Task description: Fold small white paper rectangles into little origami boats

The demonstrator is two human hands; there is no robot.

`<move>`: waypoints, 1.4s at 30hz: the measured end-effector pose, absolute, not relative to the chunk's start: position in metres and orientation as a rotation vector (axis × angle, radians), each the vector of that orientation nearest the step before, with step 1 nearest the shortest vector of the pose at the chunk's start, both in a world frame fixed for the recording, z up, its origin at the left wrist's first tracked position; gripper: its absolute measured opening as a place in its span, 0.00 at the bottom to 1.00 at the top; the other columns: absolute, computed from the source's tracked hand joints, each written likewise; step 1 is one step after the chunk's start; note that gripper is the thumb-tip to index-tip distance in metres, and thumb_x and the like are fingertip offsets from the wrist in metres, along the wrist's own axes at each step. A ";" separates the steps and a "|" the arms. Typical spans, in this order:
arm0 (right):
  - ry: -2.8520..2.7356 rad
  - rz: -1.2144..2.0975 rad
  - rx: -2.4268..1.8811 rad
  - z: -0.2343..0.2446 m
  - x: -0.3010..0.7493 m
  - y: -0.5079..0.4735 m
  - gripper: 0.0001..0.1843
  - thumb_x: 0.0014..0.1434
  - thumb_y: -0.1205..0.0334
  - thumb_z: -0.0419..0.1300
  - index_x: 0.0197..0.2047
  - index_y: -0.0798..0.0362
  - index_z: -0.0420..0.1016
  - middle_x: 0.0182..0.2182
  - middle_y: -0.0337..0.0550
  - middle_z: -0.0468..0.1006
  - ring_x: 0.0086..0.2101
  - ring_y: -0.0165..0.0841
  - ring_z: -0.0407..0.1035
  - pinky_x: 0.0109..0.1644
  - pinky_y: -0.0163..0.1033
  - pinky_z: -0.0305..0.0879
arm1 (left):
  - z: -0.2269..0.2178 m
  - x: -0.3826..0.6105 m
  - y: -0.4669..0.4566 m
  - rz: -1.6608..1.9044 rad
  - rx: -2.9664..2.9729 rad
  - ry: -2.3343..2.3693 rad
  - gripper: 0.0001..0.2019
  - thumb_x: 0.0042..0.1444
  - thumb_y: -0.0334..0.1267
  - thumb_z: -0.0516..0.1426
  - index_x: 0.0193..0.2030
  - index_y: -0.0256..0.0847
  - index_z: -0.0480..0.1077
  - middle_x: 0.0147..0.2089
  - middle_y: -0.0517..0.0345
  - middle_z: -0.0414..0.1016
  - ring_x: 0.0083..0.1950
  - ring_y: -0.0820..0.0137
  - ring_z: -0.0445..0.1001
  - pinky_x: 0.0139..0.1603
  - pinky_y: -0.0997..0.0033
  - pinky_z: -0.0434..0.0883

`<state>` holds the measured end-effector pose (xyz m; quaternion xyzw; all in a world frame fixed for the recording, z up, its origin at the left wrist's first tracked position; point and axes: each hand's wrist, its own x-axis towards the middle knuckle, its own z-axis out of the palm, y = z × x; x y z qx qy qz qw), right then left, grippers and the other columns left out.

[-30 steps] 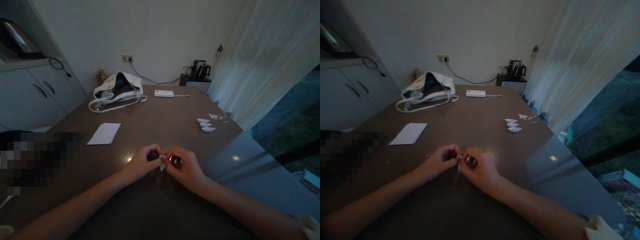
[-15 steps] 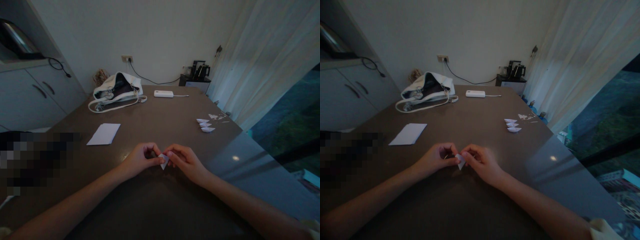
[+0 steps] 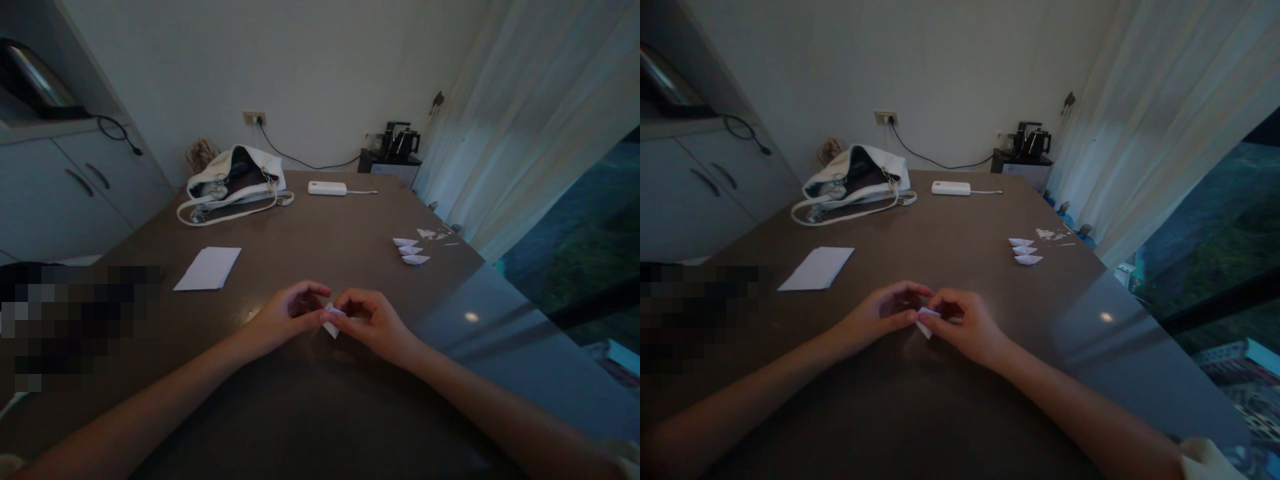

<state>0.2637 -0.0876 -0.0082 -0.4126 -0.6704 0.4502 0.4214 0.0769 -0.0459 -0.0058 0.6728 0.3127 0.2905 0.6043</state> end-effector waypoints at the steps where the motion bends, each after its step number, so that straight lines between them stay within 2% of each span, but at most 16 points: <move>1: -1.678 1.123 -1.021 -0.008 0.264 -0.088 0.10 0.56 0.57 0.62 0.31 0.56 0.71 0.26 0.38 0.71 0.27 0.26 0.67 0.32 0.31 0.64 | -0.007 0.077 -0.046 0.640 1.500 0.697 0.20 0.50 0.44 0.62 0.48 0.38 0.68 0.44 0.51 0.74 0.45 0.66 0.73 0.46 0.66 0.69; 6: -1.743 0.997 -1.000 -0.007 0.264 -0.088 0.10 0.55 0.57 0.63 0.30 0.55 0.71 0.28 0.40 0.72 0.29 0.28 0.68 0.34 0.33 0.67 | -0.009 0.081 -0.048 0.585 1.348 0.673 0.21 0.47 0.43 0.65 0.47 0.37 0.71 0.47 0.48 0.77 0.48 0.63 0.75 0.53 0.61 0.68; 12: -1.821 0.733 -1.042 -0.007 0.267 -0.087 0.08 0.53 0.59 0.65 0.29 0.54 0.74 0.36 0.43 0.69 0.32 0.29 0.69 0.36 0.35 0.69 | -0.007 0.082 -0.051 0.687 1.347 0.709 0.20 0.49 0.41 0.64 0.49 0.38 0.71 0.48 0.49 0.77 0.47 0.63 0.76 0.50 0.62 0.71; 14: -1.783 0.793 -1.065 -0.008 0.267 -0.087 0.08 0.52 0.60 0.65 0.33 0.54 0.73 0.35 0.42 0.70 0.32 0.29 0.70 0.35 0.35 0.69 | -0.006 0.082 -0.053 0.711 1.423 0.711 0.17 0.52 0.41 0.62 0.48 0.38 0.72 0.46 0.51 0.78 0.46 0.64 0.76 0.49 0.63 0.72; 16: -1.704 0.909 -1.100 -0.010 0.266 -0.086 0.13 0.52 0.59 0.65 0.39 0.53 0.70 0.33 0.40 0.72 0.30 0.29 0.70 0.33 0.34 0.69 | -0.005 0.082 -0.054 0.748 1.486 0.738 0.14 0.54 0.40 0.60 0.47 0.38 0.72 0.44 0.52 0.78 0.45 0.65 0.77 0.46 0.65 0.74; 18: -1.631 1.023 -1.142 -0.012 0.266 -0.085 0.15 0.53 0.57 0.65 0.41 0.54 0.68 0.31 0.40 0.74 0.29 0.29 0.71 0.31 0.33 0.68 | -0.005 0.082 -0.055 0.791 1.522 0.781 0.12 0.55 0.39 0.60 0.45 0.38 0.73 0.43 0.53 0.79 0.42 0.66 0.77 0.43 0.67 0.75; 25: -1.527 1.266 -1.167 -0.014 0.266 -0.080 0.14 0.53 0.53 0.63 0.32 0.58 0.76 0.21 0.38 0.73 0.22 0.26 0.67 0.27 0.31 0.63 | -0.006 0.080 -0.052 0.894 1.565 0.869 0.09 0.53 0.36 0.60 0.41 0.37 0.74 0.38 0.55 0.80 0.40 0.68 0.78 0.43 0.70 0.74; 31: -1.517 1.230 -1.187 -0.015 0.265 -0.080 0.14 0.53 0.53 0.63 0.28 0.58 0.76 0.20 0.38 0.73 0.22 0.26 0.66 0.26 0.30 0.61 | -0.002 0.082 -0.055 0.930 1.588 0.886 0.08 0.52 0.34 0.61 0.39 0.36 0.75 0.37 0.55 0.81 0.38 0.68 0.78 0.41 0.72 0.75; 36: -1.531 1.275 -1.170 -0.017 0.266 -0.079 0.16 0.54 0.52 0.62 0.30 0.58 0.76 0.21 0.39 0.74 0.22 0.26 0.66 0.27 0.30 0.61 | 0.002 0.083 -0.058 0.996 1.585 0.900 0.06 0.51 0.32 0.61 0.36 0.36 0.76 0.36 0.55 0.81 0.37 0.70 0.79 0.39 0.75 0.75; 42: -1.543 1.246 -1.129 -0.010 0.265 -0.083 0.17 0.54 0.51 0.62 0.24 0.58 0.74 0.19 0.38 0.72 0.21 0.25 0.64 0.25 0.30 0.59 | 0.000 0.082 -0.056 0.980 1.535 0.898 0.07 0.51 0.34 0.62 0.37 0.36 0.75 0.34 0.55 0.81 0.34 0.70 0.79 0.34 0.76 0.74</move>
